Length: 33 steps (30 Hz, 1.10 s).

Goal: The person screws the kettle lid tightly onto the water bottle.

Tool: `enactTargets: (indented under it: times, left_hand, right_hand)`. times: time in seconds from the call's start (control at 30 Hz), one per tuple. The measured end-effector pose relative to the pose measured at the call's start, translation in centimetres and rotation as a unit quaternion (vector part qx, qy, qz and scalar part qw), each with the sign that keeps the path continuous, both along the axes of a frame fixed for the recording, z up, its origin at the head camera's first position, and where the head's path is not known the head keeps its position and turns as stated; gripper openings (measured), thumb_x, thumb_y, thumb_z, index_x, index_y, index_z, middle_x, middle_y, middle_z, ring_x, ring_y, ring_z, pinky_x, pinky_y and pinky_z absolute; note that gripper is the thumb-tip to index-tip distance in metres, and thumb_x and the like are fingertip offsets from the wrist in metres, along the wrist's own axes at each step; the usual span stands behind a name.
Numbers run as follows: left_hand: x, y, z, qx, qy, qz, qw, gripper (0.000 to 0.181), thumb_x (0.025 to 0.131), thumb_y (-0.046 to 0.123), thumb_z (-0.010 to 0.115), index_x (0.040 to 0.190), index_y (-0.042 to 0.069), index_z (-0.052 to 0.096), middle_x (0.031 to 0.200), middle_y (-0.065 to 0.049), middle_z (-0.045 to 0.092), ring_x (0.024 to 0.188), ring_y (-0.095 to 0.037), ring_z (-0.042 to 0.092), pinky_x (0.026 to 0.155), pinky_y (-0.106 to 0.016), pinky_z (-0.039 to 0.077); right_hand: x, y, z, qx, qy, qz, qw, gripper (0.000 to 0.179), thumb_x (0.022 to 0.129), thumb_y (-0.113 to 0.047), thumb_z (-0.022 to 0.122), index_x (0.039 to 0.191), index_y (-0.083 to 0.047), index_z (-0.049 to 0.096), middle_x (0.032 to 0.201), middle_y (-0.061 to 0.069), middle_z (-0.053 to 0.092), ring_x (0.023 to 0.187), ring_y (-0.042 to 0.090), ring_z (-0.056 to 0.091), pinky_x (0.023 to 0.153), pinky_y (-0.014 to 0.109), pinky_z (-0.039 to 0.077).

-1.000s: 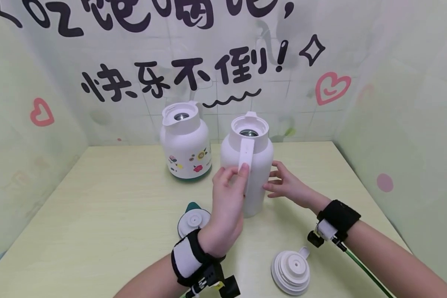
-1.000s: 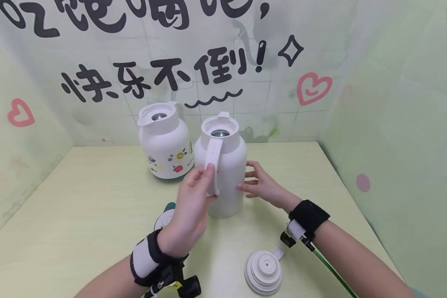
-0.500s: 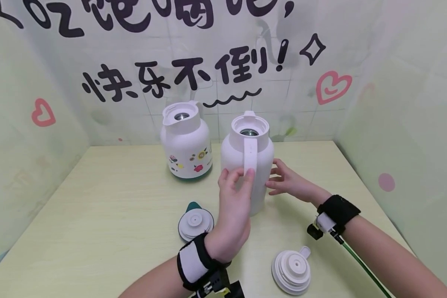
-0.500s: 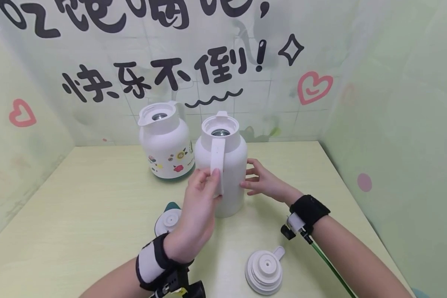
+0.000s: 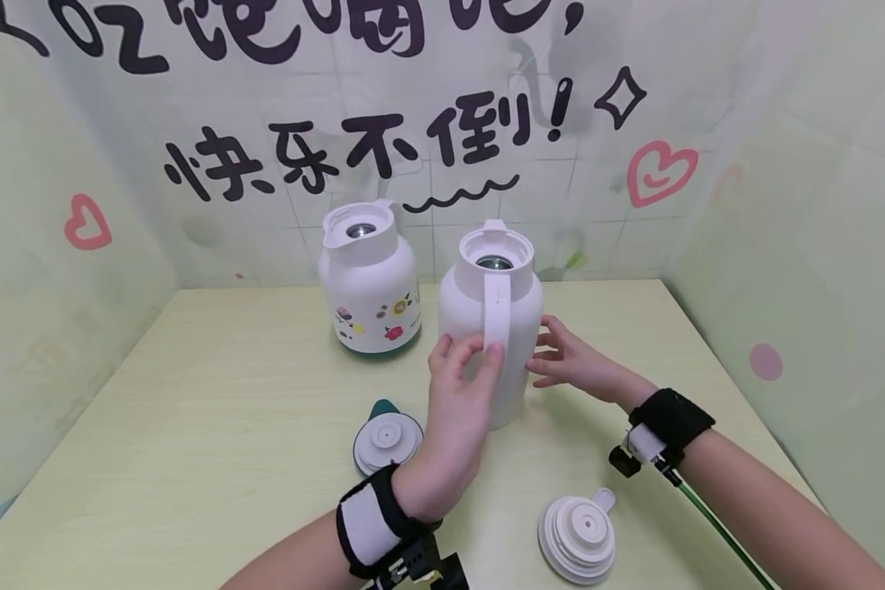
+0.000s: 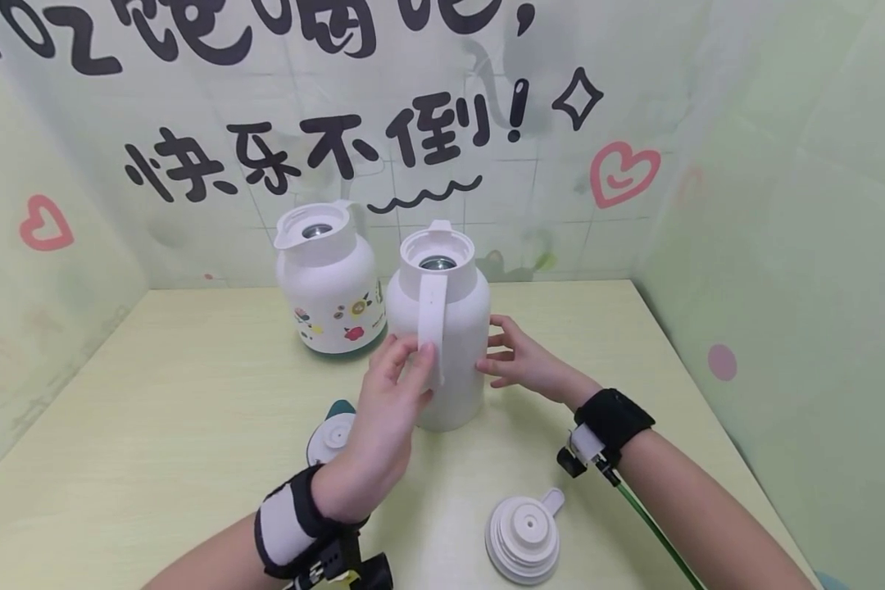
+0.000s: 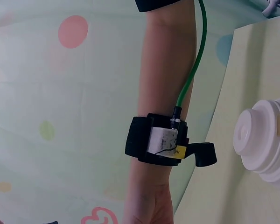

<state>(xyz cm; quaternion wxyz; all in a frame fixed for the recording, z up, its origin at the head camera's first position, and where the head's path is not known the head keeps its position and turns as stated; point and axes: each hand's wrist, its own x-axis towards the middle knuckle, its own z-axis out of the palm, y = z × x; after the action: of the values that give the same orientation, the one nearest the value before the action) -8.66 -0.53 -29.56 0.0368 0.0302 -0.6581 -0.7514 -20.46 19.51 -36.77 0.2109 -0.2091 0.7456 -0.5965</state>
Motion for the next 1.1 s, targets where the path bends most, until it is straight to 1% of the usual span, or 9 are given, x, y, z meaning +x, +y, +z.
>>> enactTargets:
  times: [0.17, 0.47, 0.6, 0.7, 0.77, 0.87, 0.93, 1.0, 1.1]
  left_hand:
    - [-0.1, -0.4, 0.2, -0.03, 0.0, -0.005, 0.9995, 0.025, 0.096, 0.028, 0.06, 0.109, 0.007, 0.066, 0.152, -0.011, 0.015, 0.139, -0.036, 0.012, 0.107, -0.062, 0.01]
    - [-0.3, -1.0, 0.2, -0.067, -0.007, -0.013, 0.9976, 0.024, 0.095, 0.025, 0.062, 0.112, 0.009, 0.067, 0.151, -0.01, 0.022, 0.138, -0.036, 0.019, 0.106, -0.063, 0.014]
    - [-0.3, -1.3, 0.0, -0.08, 0.004, -0.012, 0.9967, 0.024, 0.094, 0.025, 0.063, 0.112, 0.009, 0.068, 0.149, -0.01, 0.024, 0.136, -0.036, 0.022, 0.105, -0.063, 0.016]
    - [-0.3, -1.4, -0.1, -0.086, 0.025, -0.011, 0.9959, 0.023, 0.094, 0.023, 0.064, 0.111, 0.008, 0.068, 0.144, -0.01, 0.026, 0.133, -0.035, 0.026, 0.105, -0.06, 0.019]
    - [-0.3, -1.5, -0.3, -0.089, 0.041, -0.013, 0.9951, 0.023, 0.094, 0.022, 0.063, 0.112, 0.007, 0.068, 0.138, -0.01, 0.03, 0.13, -0.033, 0.03, 0.104, -0.059, 0.021]
    - [-0.4, -1.7, -0.6, -0.099, 0.057, -0.024, 0.9932, 0.025, 0.096, 0.022, 0.061, 0.114, 0.006, 0.067, 0.127, -0.01, 0.04, 0.122, -0.029, 0.038, 0.102, -0.055, 0.028]
    - [-0.4, -1.8, -0.8, -0.106, 0.062, -0.04, 0.9916, 0.027, 0.097, 0.024, 0.059, 0.115, 0.006, 0.066, 0.122, -0.009, 0.045, 0.116, -0.027, 0.043, 0.099, -0.053, 0.031]
    - [-0.4, -1.9, -1.1, -0.117, 0.066, -0.057, 0.9892, 0.028, 0.098, 0.026, 0.056, 0.116, 0.006, 0.065, 0.12, -0.009, 0.048, 0.111, -0.026, 0.046, 0.096, -0.051, 0.034]
    - [-0.4, -2.0, -1.7, -0.138, 0.068, -0.08, 0.9849, 0.031, 0.099, 0.029, 0.053, 0.115, 0.006, 0.065, 0.12, -0.009, 0.048, 0.108, -0.026, 0.046, 0.094, -0.049, 0.037]
  right_hand:
    - [0.0, 0.1, -0.2, 0.001, 0.002, 0.0, 1.0, 0.07, 0.094, -0.013, 0.062, 0.147, -0.012, 0.016, 0.134, 0.028, 0.034, 0.115, 0.04, 0.048, 0.086, 0.05, 0.048]
    - [0.2, 0.2, -0.3, 0.004, 0.007, -0.004, 1.0, 0.07, 0.095, -0.014, 0.061, 0.148, -0.011, 0.015, 0.137, 0.029, 0.033, 0.118, 0.042, 0.046, 0.087, 0.051, 0.048]
    - [0.3, 0.1, -0.3, 0.008, 0.011, -0.007, 0.9999, 0.07, 0.095, -0.015, 0.061, 0.148, -0.011, 0.016, 0.138, 0.029, 0.034, 0.119, 0.043, 0.046, 0.087, 0.05, 0.048]
    - [0.4, 0.1, -0.3, 0.014, 0.013, -0.011, 0.9998, 0.069, 0.095, -0.016, 0.061, 0.148, -0.012, 0.017, 0.138, 0.028, 0.034, 0.12, 0.043, 0.045, 0.087, 0.05, 0.048]
    - [0.5, 0.0, -0.3, 0.017, 0.016, -0.013, 0.9996, 0.069, 0.095, -0.017, 0.061, 0.149, -0.012, 0.018, 0.138, 0.028, 0.035, 0.12, 0.043, 0.045, 0.087, 0.05, 0.048]
    - [0.5, 0.0, -0.3, 0.02, 0.02, -0.015, 0.9995, 0.068, 0.096, -0.017, 0.06, 0.149, -0.013, 0.018, 0.138, 0.027, 0.035, 0.121, 0.043, 0.044, 0.087, 0.05, 0.048]
    - [0.6, 0.0, -0.3, 0.021, 0.022, -0.016, 0.9994, 0.067, 0.096, -0.017, 0.06, 0.149, -0.013, 0.018, 0.137, 0.027, 0.035, 0.121, 0.043, 0.044, 0.086, 0.049, 0.049]
    - [0.7, 0.0, -0.3, 0.023, 0.022, -0.018, 0.9993, 0.067, 0.096, -0.017, 0.06, 0.149, -0.013, 0.018, 0.138, 0.027, 0.035, 0.121, 0.043, 0.045, 0.086, 0.049, 0.049]
    - [0.9, 0.1, -0.2, 0.028, 0.024, -0.02, 0.9991, 0.067, 0.097, -0.018, 0.059, 0.149, -0.012, 0.018, 0.138, 0.028, 0.035, 0.121, 0.044, 0.044, 0.086, 0.049, 0.049]
